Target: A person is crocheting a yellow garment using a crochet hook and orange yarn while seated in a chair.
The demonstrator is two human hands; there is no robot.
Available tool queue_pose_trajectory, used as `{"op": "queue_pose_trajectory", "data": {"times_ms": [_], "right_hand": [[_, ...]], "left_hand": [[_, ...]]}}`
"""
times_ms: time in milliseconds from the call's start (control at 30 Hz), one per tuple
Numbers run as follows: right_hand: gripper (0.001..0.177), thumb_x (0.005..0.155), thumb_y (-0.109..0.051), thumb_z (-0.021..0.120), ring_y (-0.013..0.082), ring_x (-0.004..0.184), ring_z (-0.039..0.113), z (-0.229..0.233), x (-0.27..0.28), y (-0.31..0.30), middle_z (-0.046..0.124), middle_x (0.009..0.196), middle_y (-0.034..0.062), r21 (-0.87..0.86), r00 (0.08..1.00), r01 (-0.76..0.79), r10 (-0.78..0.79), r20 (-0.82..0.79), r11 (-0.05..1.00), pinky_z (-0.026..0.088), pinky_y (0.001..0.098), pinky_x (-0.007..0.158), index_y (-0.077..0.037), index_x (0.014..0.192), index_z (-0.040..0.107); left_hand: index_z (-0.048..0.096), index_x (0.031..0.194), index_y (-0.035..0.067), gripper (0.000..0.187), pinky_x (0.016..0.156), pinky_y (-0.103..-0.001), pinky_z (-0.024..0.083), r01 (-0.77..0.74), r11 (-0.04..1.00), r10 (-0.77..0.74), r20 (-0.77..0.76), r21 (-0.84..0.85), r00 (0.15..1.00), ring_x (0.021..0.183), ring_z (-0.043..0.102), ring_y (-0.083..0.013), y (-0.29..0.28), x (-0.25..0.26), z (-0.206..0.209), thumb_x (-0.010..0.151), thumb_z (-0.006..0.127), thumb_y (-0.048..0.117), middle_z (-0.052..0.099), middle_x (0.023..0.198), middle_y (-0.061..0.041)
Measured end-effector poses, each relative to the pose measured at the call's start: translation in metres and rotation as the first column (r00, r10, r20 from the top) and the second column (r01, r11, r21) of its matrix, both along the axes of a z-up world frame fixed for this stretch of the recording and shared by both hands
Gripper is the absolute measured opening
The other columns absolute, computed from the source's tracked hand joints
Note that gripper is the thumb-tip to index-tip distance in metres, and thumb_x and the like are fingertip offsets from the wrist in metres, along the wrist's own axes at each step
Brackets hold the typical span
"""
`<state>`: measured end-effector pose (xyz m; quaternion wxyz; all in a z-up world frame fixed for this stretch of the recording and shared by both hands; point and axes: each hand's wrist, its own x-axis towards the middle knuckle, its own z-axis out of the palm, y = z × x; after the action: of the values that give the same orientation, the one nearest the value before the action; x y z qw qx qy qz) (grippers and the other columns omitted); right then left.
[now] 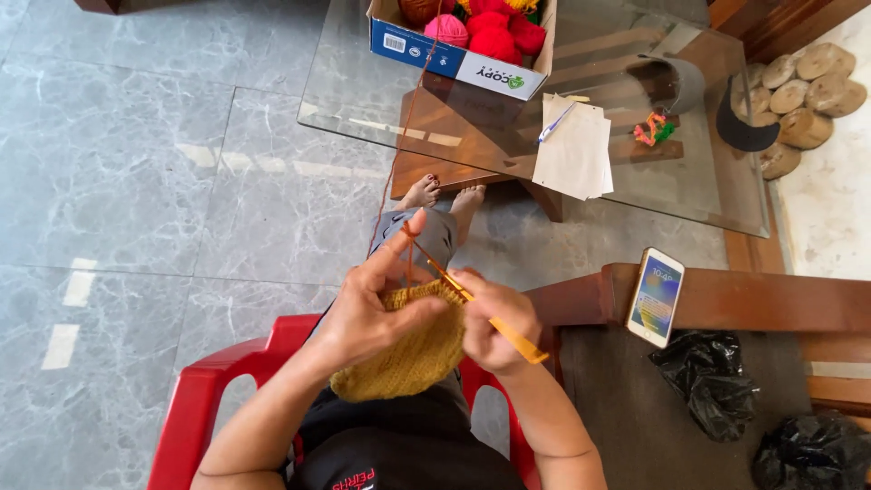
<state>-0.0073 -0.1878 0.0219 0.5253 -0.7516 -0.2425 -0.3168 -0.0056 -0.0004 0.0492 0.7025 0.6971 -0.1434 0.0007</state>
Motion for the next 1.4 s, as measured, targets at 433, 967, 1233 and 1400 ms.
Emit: {"op": "queue_pose_trajectory", "data": {"times_ms": [433, 967, 1233, 1400], "right_hand": [[0.009, 0.092, 0.004, 0.067, 0.0281, 0.081, 0.079, -0.032, 0.003, 0.01, 0.079, 0.089, 0.0234, 0.432, 0.993, -0.001, 0.051, -0.105, 0.902, 0.06, 0.033, 0.076, -0.001, 0.088, 0.061], [0.02, 0.11, -0.021, 0.045, 0.0161, 0.052, 0.064, -0.008, -0.006, 0.0, 0.073, 0.074, 0.0227, 0.457, 0.923, -0.165, 0.3, -0.24, 0.874, 0.053, 0.0198, 0.054, -0.012, 0.095, 0.034], [0.026, 0.096, -0.011, 0.065, 0.0294, 0.048, 0.065, -0.047, 0.005, -0.001, 0.079, 0.088, 0.0277, -0.072, 0.926, 0.051, -0.02, 0.377, 0.996, 0.052, 0.0349, 0.049, -0.008, 0.074, 0.052], [0.011, 0.092, -0.001, 0.072, 0.0481, 0.065, 0.075, -0.058, 0.021, -0.001, 0.072, 0.092, 0.0419, 0.008, 0.832, -0.145, 0.118, 0.542, 0.989, 0.061, 0.046, 0.054, 0.003, 0.091, 0.061]], "left_hand": [[0.047, 0.15, 0.004, 0.085, 0.057, -0.03, 0.064, -0.037, 0.77, -0.239, -0.341, -0.637, 0.909, 0.064, 0.074, -0.0178, -0.013, -0.004, -0.055, 0.074, 0.083, -0.007, 0.076, 0.084, -0.013], [0.074, 0.12, 0.0, 0.044, 0.054, -0.019, 0.047, 0.042, 0.962, -0.062, -0.064, -0.271, 0.996, 0.062, 0.061, -0.006, 0.001, -0.006, -0.023, 0.077, 0.074, -0.009, 0.077, 0.074, -0.01], [0.069, 0.133, 0.013, 0.059, 0.073, -0.02, 0.05, -0.158, 0.975, 0.159, -0.006, -0.157, 0.987, 0.075, 0.056, -0.0011, -0.029, -0.015, -0.025, 0.076, 0.078, -0.003, 0.078, 0.079, 0.0], [0.053, 0.143, -0.003, 0.068, 0.063, -0.031, 0.065, -0.168, 0.661, -0.152, -0.35, -0.731, 0.925, 0.069, 0.076, -0.0187, -0.043, -0.002, -0.059, 0.08, 0.078, -0.007, 0.077, 0.086, -0.01]]}}
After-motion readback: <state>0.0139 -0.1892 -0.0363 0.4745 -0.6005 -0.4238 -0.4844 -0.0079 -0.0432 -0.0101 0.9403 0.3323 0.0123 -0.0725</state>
